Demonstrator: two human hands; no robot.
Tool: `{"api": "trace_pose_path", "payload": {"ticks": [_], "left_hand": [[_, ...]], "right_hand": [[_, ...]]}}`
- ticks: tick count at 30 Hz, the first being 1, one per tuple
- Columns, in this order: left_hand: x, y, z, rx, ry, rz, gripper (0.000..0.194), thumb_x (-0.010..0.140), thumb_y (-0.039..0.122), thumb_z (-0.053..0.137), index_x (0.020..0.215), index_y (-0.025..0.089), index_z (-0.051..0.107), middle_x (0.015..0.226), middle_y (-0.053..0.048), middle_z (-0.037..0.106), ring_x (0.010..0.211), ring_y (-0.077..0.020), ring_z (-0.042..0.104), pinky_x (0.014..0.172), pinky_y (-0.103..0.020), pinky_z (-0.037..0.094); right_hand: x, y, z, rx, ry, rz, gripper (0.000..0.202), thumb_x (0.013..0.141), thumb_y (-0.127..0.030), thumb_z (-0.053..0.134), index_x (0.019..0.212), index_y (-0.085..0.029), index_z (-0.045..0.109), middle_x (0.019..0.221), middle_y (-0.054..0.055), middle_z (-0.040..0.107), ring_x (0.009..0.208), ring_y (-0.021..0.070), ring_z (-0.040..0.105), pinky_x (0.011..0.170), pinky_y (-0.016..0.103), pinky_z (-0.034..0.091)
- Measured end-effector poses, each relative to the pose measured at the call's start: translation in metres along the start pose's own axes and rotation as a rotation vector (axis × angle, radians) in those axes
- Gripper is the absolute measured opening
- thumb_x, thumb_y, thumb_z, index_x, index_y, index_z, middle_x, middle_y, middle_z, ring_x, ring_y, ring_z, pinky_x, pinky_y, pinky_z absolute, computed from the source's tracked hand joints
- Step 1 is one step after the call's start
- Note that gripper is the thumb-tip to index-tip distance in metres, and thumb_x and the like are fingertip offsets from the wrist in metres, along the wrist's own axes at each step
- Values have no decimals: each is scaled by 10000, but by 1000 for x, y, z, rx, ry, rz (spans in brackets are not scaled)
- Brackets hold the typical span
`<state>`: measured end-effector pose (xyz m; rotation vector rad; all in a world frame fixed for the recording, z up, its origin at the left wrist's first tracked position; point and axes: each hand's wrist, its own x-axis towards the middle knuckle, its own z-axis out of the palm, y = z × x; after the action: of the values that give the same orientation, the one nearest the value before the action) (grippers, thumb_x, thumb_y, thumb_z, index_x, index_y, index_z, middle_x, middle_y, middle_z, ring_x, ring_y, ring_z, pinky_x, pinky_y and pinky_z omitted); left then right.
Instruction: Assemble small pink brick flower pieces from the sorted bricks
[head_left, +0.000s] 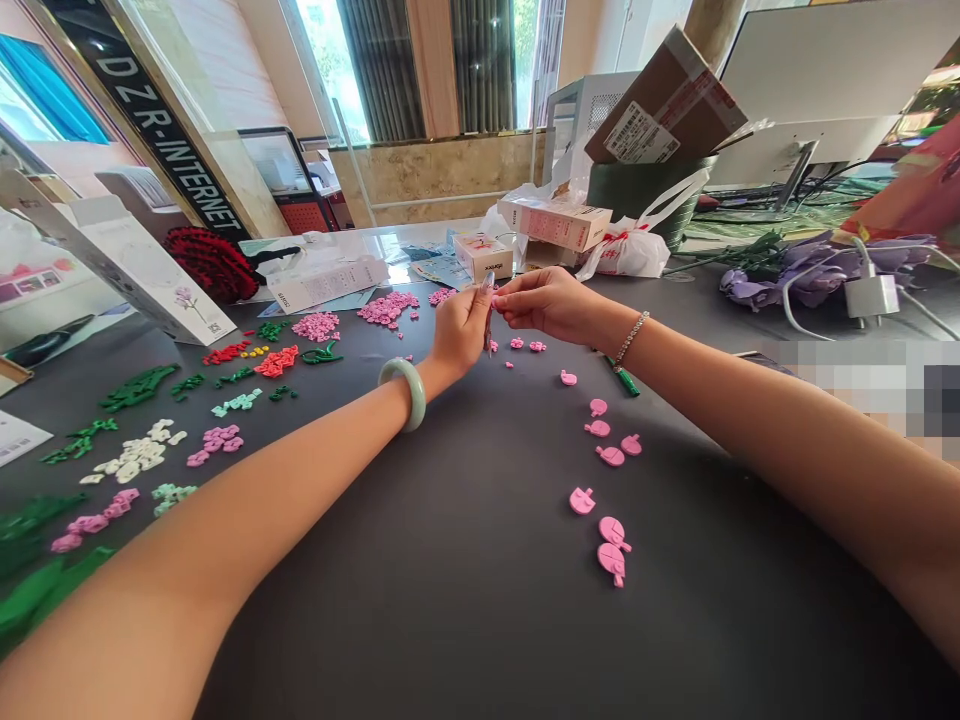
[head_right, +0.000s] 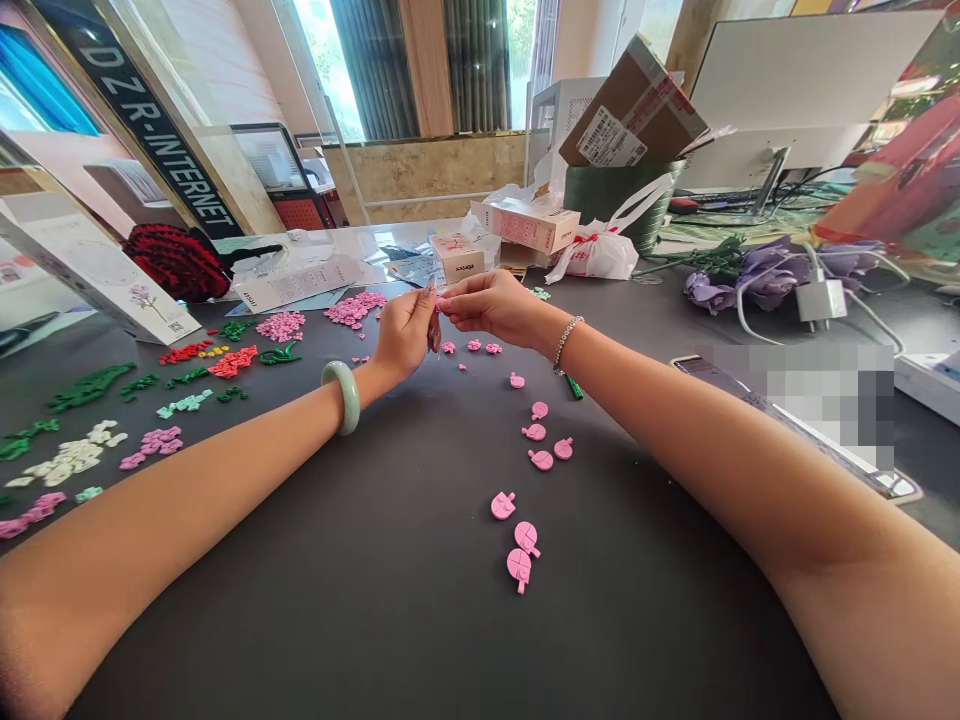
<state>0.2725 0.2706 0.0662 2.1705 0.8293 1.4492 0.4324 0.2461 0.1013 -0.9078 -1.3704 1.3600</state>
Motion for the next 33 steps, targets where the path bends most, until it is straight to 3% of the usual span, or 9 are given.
{"api": "trace_pose_path", "payload": {"ticks": [16, 24, 33], "left_hand": [[-1, -1, 2, 73, 20, 30, 608, 962, 676, 258, 565, 233, 386, 438, 1, 454, 469, -128, 496, 457, -274, 355], [-1, -1, 1, 137, 18, 40, 545, 1004, 551, 304, 572, 231, 394, 463, 2, 477, 520, -137, 530, 505, -280, 371], [-2, 2, -1, 163, 6, 53, 502, 1014, 451, 329, 567, 227, 366, 482, 7, 483, 508, -127, 473, 533, -283, 366]], "right_hand": [[-2, -2, 2, -17, -34, 13, 181, 705, -93, 822, 613, -163, 682, 630, -6, 625, 581, 71, 532, 582, 207, 485], [0, -2, -1, -45, -37, 29, 221, 705, -116, 849, 615, -160, 652, 629, -10, 598, 567, 73, 509, 564, 223, 470], [5, 5, -2, 24, -38, 66, 197, 679, -115, 859, 628, -161, 675, 629, -3, 622, 580, 79, 543, 548, 190, 494]]}}
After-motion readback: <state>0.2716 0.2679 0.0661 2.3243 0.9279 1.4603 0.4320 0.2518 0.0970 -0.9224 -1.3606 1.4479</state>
